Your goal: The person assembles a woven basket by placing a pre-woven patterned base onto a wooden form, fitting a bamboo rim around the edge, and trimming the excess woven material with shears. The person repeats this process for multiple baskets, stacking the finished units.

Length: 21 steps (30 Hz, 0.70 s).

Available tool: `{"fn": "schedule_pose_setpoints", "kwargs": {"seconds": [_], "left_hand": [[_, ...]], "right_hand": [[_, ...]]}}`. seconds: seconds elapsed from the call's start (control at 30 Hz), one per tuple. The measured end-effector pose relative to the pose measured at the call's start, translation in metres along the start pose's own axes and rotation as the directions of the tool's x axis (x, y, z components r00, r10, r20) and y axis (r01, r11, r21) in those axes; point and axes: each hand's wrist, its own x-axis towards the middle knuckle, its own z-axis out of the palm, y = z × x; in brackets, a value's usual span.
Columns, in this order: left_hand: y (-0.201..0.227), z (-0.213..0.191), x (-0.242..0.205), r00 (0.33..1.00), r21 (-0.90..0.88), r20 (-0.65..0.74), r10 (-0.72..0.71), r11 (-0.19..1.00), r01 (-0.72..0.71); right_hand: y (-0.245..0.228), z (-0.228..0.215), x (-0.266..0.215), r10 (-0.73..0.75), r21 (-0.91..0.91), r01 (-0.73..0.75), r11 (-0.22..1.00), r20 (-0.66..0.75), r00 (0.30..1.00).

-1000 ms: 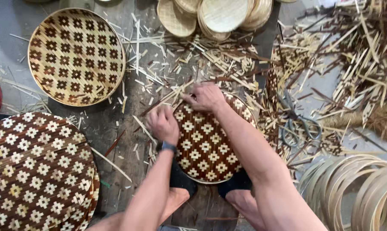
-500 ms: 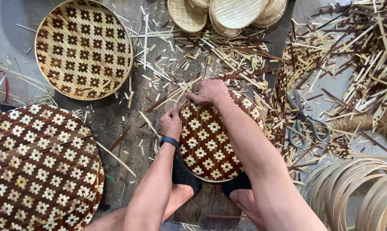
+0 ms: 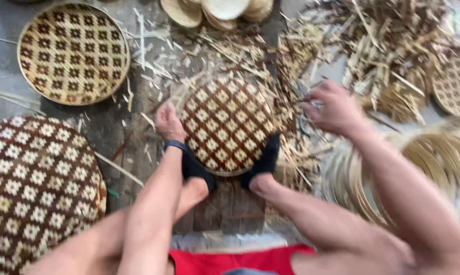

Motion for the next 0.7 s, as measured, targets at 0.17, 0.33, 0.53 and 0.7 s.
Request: {"fn": "schedule_pose_setpoints", "kwargs": {"seconds": [0.17,0.33,0.53,0.7], "left_hand": [[0.083,-0.039,-0.025,0.994,0.424,0.071,-0.086,0.904,0.048],[0.088,-0.066,-0.028,0.967,0.671,0.192,-0.166,0.741,-0.006],[0.027,-0.035,-0.024,0.932,0.661,0.172,-0.318,0.739,0.130],[0.038,0.001,-0.045,0.937,0.699,-0.082,-0.339,0.651,0.297]], "right_hand": [[0.020,-0.029,-0.099,0.391,-0.062,-0.399,0.915,0.377,0.839],[0.010,0.062,-0.100,0.249,0.106,-0.341,0.934,0.493,0.834],[-0.007,0.210,-0.018,0.362,0.519,-0.501,0.693,0.351,0.864],[-0.043,0.251,0.012,0.712,0.653,-0.613,0.445,0.158,0.684]]}}
